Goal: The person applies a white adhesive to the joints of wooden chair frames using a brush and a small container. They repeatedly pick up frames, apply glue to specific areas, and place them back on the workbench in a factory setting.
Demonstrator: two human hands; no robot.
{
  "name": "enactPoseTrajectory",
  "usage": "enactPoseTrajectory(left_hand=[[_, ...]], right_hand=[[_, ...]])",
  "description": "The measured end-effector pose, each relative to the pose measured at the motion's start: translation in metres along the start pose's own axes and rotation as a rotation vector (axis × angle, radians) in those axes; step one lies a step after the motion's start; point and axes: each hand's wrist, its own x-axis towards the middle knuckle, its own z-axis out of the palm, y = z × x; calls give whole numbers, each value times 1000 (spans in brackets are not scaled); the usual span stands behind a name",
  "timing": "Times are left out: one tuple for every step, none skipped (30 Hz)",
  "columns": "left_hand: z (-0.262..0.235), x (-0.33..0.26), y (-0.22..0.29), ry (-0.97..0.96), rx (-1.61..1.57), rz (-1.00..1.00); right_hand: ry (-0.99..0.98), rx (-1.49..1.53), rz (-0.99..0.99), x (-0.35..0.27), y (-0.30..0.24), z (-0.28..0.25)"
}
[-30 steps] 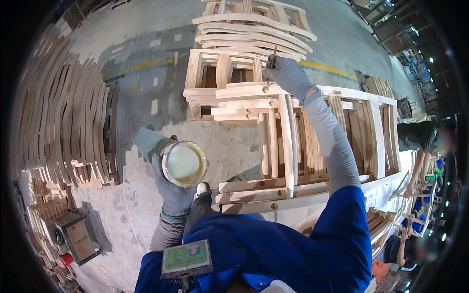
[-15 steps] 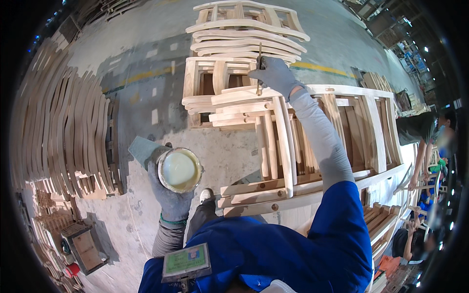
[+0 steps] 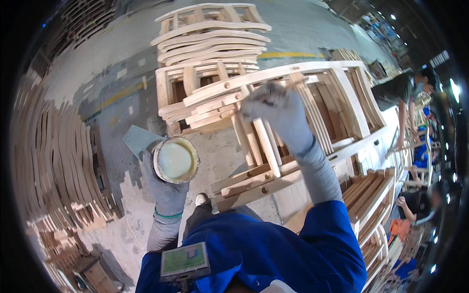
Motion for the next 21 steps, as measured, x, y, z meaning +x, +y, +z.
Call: enactPoseTrajectory(left_hand=[[4,1,1,-32,-93,-57],[5,3,3,-54,-79,-71],[11,3,7,-110,-26,-31],[19,2,11,-174,23,7],[25,-1,14,-229,74,43],[26,-2,12,-262,189,104],[24,-4,15,-279,297,142],[22,-6,16,-292,399,184],[20,-9,19,-286,487,204],[22,-10,19,-294,560,223],[23,-12,20,-303,633,241],[24,-14,22,-313,705,259],[25,-15,21,-340,739,300],[26,-16,21,-368,770,342],[27,-17,20,-397,799,385],[25,-18,17,-421,753,366],[23,-19,13,-445,707,346],[21,-20,8,-467,661,327],[23,-19,6,-491,612,315],[26,-18,5,-514,563,303],[27,-18,8,-521,637,344]], right_hand=[[-17,-1,32,-17,-3,4],[30,-168,91,-30,-9,10],[36,-131,-17,-42,-10,14],[39,-89,-124,-57,-11,15],[28,-34,-215,-70,-7,19],[46,-18,-159,-81,-9,21],[63,0,-106,-90,-12,23],[77,-16,-126,-97,-13,26],[73,-33,-118,-100,-9,29],[82,-65,-113,-104,-9,30],[92,-97,-109,-107,-9,30],[54,-182,-192,-106,-5,30],[35,-194,-234,-107,-1,29],[17,-206,-275,-108,3,29],[-1,-218,-317,-110,5,29],[-6,-234,-278,-113,3,31],[26,-134,-247,-117,4,34],[58,-33,-216,-120,5,36],[90,65,-192,-120,5,35],[82,144,-178,-119,10,27],[137,331,-87,-118,11,25]])
